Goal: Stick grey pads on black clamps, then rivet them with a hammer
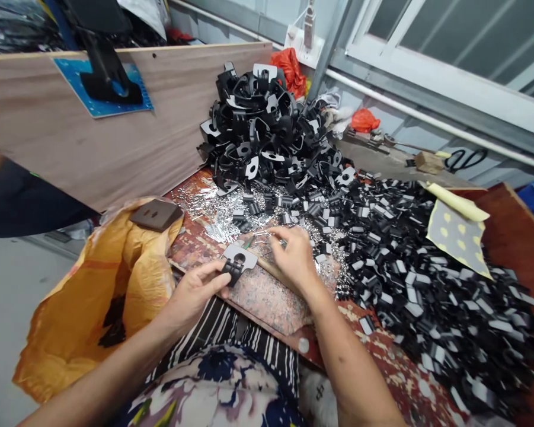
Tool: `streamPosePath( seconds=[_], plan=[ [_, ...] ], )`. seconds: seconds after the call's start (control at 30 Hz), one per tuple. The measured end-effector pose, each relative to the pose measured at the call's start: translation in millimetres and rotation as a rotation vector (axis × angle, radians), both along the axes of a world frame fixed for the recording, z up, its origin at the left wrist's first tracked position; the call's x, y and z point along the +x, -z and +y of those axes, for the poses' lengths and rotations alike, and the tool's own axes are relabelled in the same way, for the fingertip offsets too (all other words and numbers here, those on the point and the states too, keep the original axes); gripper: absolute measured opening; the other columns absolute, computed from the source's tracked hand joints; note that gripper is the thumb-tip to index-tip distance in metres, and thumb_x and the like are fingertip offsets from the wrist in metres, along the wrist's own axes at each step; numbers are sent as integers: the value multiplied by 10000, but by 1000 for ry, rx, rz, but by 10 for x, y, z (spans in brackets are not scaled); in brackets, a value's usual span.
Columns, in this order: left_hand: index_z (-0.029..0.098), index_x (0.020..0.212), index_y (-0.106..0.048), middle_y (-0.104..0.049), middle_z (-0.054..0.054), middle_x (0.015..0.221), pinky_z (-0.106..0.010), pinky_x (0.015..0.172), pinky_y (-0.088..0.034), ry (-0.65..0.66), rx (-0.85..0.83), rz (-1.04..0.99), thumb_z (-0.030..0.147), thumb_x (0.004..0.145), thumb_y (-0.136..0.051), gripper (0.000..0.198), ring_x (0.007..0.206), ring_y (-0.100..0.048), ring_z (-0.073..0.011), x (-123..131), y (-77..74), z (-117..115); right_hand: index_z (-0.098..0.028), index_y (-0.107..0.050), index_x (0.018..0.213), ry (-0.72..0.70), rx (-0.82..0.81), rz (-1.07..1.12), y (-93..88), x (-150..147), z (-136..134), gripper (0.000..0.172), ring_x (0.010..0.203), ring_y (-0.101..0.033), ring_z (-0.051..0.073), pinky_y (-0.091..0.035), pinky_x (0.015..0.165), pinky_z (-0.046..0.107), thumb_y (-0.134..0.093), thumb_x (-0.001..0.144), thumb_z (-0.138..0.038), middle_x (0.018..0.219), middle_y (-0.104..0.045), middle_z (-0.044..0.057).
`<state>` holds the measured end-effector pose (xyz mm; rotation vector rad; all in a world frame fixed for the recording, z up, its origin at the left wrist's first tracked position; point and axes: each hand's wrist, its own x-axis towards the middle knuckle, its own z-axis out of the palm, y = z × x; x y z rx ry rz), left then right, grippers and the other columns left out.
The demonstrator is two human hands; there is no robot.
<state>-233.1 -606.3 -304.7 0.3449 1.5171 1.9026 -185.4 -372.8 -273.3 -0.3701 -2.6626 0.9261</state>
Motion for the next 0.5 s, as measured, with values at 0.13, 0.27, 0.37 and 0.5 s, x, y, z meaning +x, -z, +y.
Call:
streamPosePath(
  seconds=[0.13, 0.27, 0.37, 0.5],
  plan=[
    [161, 824, -692, -588, 21, 741, -263, 656, -448, 25, -36, -27, 391, 807, -770, 244, 619, -531, -113, 13, -28, -56, -237, -768, 830, 110, 389, -191, 90, -452, 282, 193, 958, -622, 259, -371, 892, 414, -643, 947, -326, 947, -780, 63],
    [170, 820, -708, -575, -2, 774, -271, 613, -460, 100, -80, 6, 390, 810, -741, 223, 663, -530, -140, 81, 2, -56, -205, -731, 801, 73, 543, -255, 195, -595, 317, 250, 967, -576, 263, -312, 814, 381, -577, 985, -275, 965, -758, 98],
    [178, 822, -706, -571, -19, 806, -289, 615, -454, 108, -130, 144, 384, 831, -705, 206, 705, -551, -165, 79, 36, -64, -191, -695, 837, 124, 518, -154, 94, -501, 375, 237, 949, -555, 259, -319, 817, 377, -530, 998, -243, 959, -721, 105],
    [185, 772, -669, -613, -33, 798, -345, 745, -424, 93, -253, 653, 310, 909, -658, 186, 808, -571, -201, 46, -32, -73, -206, -604, 821, -50, 138, -112, -203, -86, 271, 214, 852, -534, 208, -374, 795, 344, -507, 1004, -256, 881, -640, 47]
  ],
)
